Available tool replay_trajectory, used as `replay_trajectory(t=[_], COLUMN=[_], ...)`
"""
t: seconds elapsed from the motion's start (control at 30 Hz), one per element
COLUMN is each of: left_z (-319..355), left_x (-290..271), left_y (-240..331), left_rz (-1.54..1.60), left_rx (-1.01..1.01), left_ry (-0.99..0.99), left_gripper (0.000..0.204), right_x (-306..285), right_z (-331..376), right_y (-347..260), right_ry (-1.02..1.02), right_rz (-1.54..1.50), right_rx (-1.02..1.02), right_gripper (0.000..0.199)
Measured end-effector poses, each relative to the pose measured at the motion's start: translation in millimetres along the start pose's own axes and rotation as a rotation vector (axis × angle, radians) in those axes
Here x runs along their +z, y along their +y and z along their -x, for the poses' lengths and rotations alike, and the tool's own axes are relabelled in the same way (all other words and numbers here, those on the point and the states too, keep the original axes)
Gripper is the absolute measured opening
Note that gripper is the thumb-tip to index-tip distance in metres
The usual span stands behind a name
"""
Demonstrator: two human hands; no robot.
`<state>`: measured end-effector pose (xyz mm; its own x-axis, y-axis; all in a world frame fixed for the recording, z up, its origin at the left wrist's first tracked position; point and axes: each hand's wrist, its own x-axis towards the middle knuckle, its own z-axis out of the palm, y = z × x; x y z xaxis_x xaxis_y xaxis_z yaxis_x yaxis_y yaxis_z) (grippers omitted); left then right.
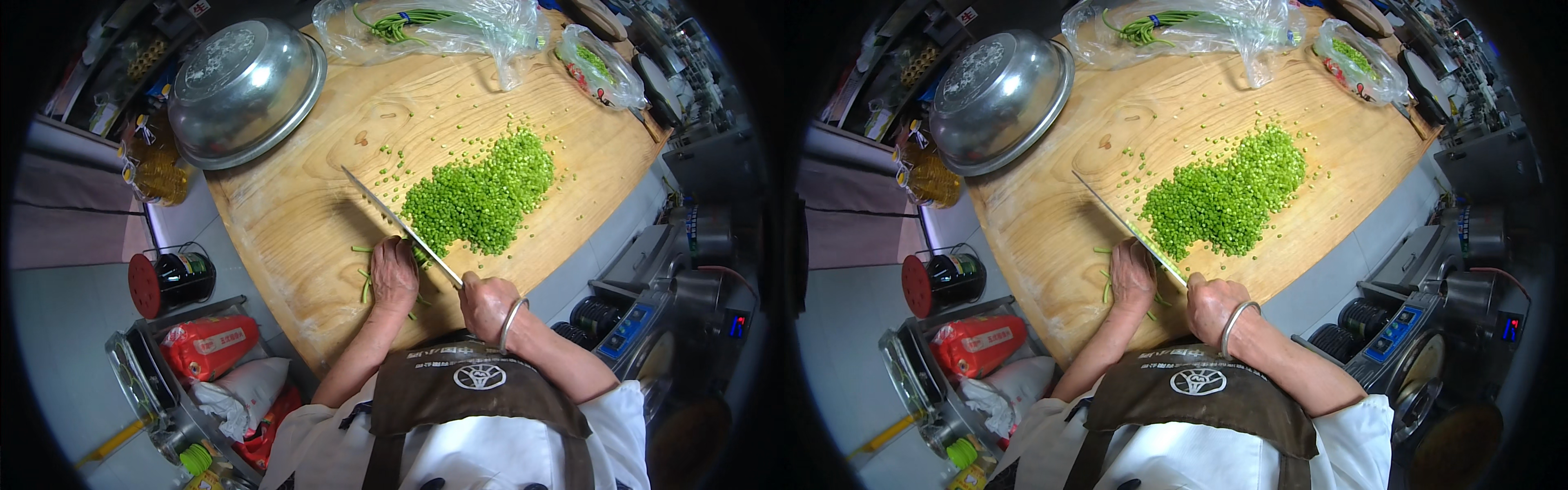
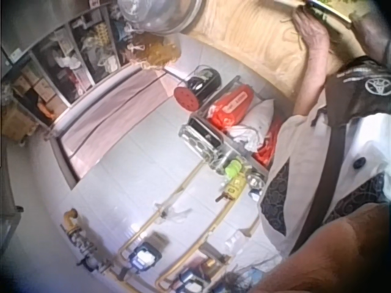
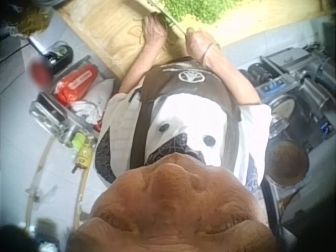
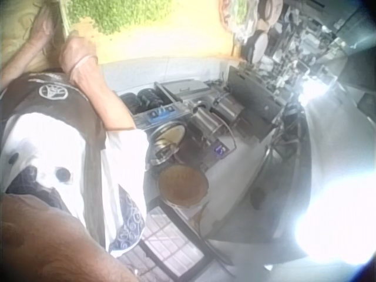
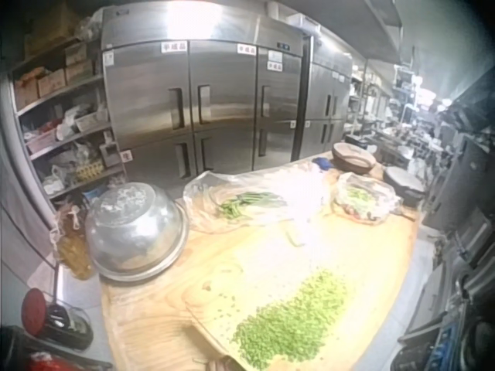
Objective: The person uses a cleaver to chop a bundle of green onions on a wooden cutting board. After chopping, they gather the pieces and transfer them into a plastic bag.
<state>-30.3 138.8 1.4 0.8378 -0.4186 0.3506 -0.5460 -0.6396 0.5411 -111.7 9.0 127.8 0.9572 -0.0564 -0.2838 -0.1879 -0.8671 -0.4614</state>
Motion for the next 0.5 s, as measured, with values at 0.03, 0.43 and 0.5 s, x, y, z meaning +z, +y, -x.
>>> replay_trajectory(t=[0.03,0.43,0.5], left_z=[0,1,2], left_x=[-1,-3,-3], left_y=[1,0,0], left_rz=[0.006,-0.067,-0.042], left_rx=[-0.008,0.018,0.014], left_ry=[-0.013,-0.166,-0.086], left_gripper=[0.014,0.021,0.021], right_x=[-2,16,23], right_z=[4,-26,-23], right_y=[-1,8,17], right_ry=[-0.020,-0.199,-0.096], right_rz=[0.017,0.016,-0.038], right_rx=[0.008,0.145,0.075], right_gripper=[0.014,0.013,0.012])
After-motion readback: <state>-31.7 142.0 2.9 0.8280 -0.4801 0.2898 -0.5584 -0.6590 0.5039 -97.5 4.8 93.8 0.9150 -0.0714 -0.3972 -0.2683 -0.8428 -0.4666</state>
